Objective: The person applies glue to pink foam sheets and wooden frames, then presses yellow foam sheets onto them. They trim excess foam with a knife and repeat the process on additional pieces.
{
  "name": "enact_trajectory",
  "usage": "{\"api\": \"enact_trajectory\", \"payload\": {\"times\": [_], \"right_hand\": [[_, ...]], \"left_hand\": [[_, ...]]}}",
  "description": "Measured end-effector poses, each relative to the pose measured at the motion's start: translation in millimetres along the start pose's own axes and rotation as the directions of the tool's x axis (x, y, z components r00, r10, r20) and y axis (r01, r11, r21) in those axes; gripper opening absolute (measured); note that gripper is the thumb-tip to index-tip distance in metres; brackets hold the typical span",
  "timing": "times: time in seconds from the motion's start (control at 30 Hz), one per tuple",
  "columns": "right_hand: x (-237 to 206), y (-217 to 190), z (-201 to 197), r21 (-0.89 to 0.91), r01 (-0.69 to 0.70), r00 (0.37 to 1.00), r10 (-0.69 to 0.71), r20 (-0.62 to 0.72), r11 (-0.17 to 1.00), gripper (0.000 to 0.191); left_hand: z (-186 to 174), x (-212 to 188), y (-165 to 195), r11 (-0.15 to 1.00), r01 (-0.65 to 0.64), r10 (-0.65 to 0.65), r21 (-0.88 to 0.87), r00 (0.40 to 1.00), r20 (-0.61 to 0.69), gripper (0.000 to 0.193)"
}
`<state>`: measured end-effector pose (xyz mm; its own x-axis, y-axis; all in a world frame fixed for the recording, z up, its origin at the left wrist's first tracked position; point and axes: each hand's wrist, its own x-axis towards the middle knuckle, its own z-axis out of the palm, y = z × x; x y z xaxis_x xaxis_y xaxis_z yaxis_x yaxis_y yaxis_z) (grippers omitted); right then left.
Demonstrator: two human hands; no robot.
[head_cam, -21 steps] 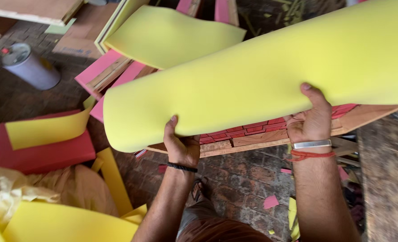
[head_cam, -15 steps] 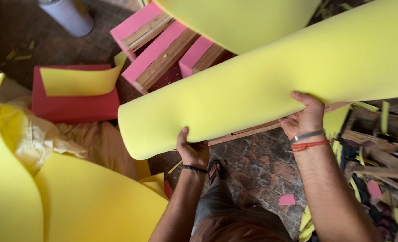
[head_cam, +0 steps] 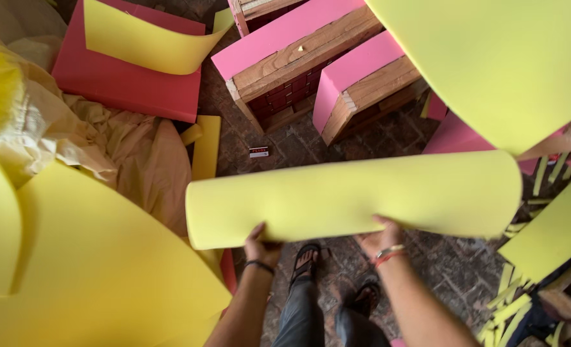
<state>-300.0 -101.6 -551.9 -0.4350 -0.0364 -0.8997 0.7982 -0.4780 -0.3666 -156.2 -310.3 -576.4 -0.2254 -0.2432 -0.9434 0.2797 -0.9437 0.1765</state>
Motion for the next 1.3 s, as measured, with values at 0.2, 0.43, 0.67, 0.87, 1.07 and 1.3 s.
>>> {"api": "enact_trajectory", "payload": {"times": [0.2,0.43,0.67,0.87,1.07,1.3], "right_hand": [[51.0,-5.4,-31.7,-0.109,-0.085,0.996,0.082,-0.033,0.990,0.069],[19.9,7.6,-56.3,-0.152,0.063,0.983,-0.088,-0.159,0.986,0.070],[4.5,-116.1,16.5,-0.114,0.814,0.466,-0.522,0.714,0.570,0.080],[72.4,-154.3,59.3,-0.502,0.618,0.467,-0.231,0.854,-0.605,0.070],[86.7,-121.2,49.2,-0.653,0.250,0.901,-0.075,0.427,-0.715,0.067],[102.3,-138.0,75.0,-0.583,0.432,0.613,-0.250,0.750,-0.688,0.055]], "left_hand": [[-26.7,32.1,-10.4,0.968,-0.121,0.078,0.219,0.978,0.195,0.062],[-64.6,12.7,-51.4,0.977,-0.156,0.128,0.147,0.975,0.183,0.094],[9.5,-34.6,17.4,0.912,-0.375,0.246,-0.167,0.175,0.953,0.106],[123.6,30.1,47.2,-0.509,-0.656,0.031,0.557,0.633,0.774,0.083],[111.3,31.5,15.3,-0.833,-0.312,0.003,0.458,0.824,0.566,0.068],[138.2,37.1,21.2,-0.872,-0.247,0.072,0.422,0.788,0.611,0.066]]}}
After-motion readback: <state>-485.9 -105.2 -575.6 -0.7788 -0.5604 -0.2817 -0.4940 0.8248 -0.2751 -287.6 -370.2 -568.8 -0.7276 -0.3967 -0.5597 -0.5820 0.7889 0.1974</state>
